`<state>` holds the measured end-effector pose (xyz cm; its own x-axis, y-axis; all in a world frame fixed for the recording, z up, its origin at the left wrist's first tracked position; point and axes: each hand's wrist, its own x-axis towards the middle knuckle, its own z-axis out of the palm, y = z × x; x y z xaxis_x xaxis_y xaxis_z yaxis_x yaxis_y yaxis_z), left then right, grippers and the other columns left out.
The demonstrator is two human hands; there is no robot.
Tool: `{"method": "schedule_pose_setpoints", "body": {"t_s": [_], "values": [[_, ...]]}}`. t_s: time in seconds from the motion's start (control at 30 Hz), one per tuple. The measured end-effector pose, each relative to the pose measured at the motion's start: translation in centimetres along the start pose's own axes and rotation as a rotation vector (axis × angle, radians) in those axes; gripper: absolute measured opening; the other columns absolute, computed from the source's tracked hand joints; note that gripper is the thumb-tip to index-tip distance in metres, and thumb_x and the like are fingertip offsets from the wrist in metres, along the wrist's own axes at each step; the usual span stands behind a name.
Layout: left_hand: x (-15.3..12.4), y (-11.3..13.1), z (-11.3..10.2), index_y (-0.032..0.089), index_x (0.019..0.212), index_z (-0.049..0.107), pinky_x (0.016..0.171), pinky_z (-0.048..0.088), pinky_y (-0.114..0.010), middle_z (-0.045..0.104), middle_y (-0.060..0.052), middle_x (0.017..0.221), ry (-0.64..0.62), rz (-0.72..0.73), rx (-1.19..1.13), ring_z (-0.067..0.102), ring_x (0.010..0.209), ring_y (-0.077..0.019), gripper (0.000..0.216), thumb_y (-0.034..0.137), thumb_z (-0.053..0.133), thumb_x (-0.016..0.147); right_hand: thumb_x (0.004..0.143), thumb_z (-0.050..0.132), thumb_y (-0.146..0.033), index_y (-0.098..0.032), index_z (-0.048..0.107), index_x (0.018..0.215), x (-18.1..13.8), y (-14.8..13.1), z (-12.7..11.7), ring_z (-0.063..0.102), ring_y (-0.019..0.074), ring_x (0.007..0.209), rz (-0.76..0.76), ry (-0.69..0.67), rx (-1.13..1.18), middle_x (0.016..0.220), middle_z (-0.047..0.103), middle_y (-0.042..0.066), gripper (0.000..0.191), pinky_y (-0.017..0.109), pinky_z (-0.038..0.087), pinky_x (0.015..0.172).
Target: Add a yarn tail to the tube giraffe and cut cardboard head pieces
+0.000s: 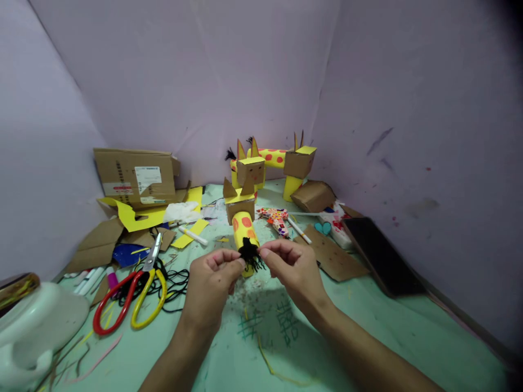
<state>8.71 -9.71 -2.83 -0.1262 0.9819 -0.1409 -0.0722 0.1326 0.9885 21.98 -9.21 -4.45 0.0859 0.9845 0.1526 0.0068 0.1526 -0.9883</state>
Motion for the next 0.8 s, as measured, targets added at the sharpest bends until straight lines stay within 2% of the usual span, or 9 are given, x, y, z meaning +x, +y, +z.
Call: {"method": "schedule_pose_setpoints", "body": {"t_s": [0.1,0.2,0.33,0.53,0.8], "values": [[-0.15,0.04,-0.05,0.013,0.060,0.061,0.035,0.023,-0.015,0.041,0.009,0.036,-0.008,-0.008,-0.010,0.030,0.034,-0.0027,0.016,0.025,0.068,0.053,0.064,0.063,-0.031,-0.013,0.065,0.066,0.15,0.17,0.12,0.042,0.0081,0.044,0.050,-0.078,-0.019,0.048,0.051,-0.003,0.018,0.022,0.034,0.043],[-0.24,0.04,0.05,0.011,0.063,0.063,0.035,0.021,-0.015,0.041,0.009,0.036,-0.022,-0.021,-0.014,0.029,0.034,-0.0021,0.021,0.028,0.070,0.053,0.062,0.063,-0.029,-0.014,0.064,0.065,0.29,0.28,0.40,0.040,0.0073,0.043,0.100,-0.101,-0.013,0.047,0.051,-0.004,0.015,0.021,0.031,0.042],[-0.18,-0.15,0.37,0.011,0.062,0.063,0.034,0.017,-0.015,0.042,0.009,0.038,-0.012,-0.017,0.008,0.028,0.035,-0.0012,0.020,0.026,0.071,0.052,0.061,0.062,-0.026,-0.014,0.060,0.063,0.29,0.16,0.64,0.038,0.0060,0.043,0.128,-0.099,-0.003,0.048,0.049,-0.005,0.012,0.019,0.028,0.042],[-0.05,-0.34,0.63,0.012,0.061,0.061,0.035,0.021,-0.015,0.043,0.008,0.039,-0.008,-0.025,-0.014,0.030,0.036,-0.0023,0.014,0.024,0.065,0.055,0.060,0.058,-0.023,-0.016,0.054,0.059,0.28,0.06,0.63,0.032,0.0048,0.042,0.135,-0.106,0.039,0.045,0.040,-0.008,0.008,0.019,0.025,0.042],[0.12,-0.38,0.70,0.015,0.055,0.056,0.035,0.024,-0.017,0.039,0.009,0.036,0.051,-0.006,-0.075,0.030,0.035,-0.0043,0.009,0.022,0.062,0.054,0.062,0.056,-0.025,-0.017,0.055,0.062,0.77,0.65,0.39,0.027,0.0044,0.039,0.158,-0.047,0.070,0.046,0.039,-0.009,0.008,0.018,0.022,0.039]]}}
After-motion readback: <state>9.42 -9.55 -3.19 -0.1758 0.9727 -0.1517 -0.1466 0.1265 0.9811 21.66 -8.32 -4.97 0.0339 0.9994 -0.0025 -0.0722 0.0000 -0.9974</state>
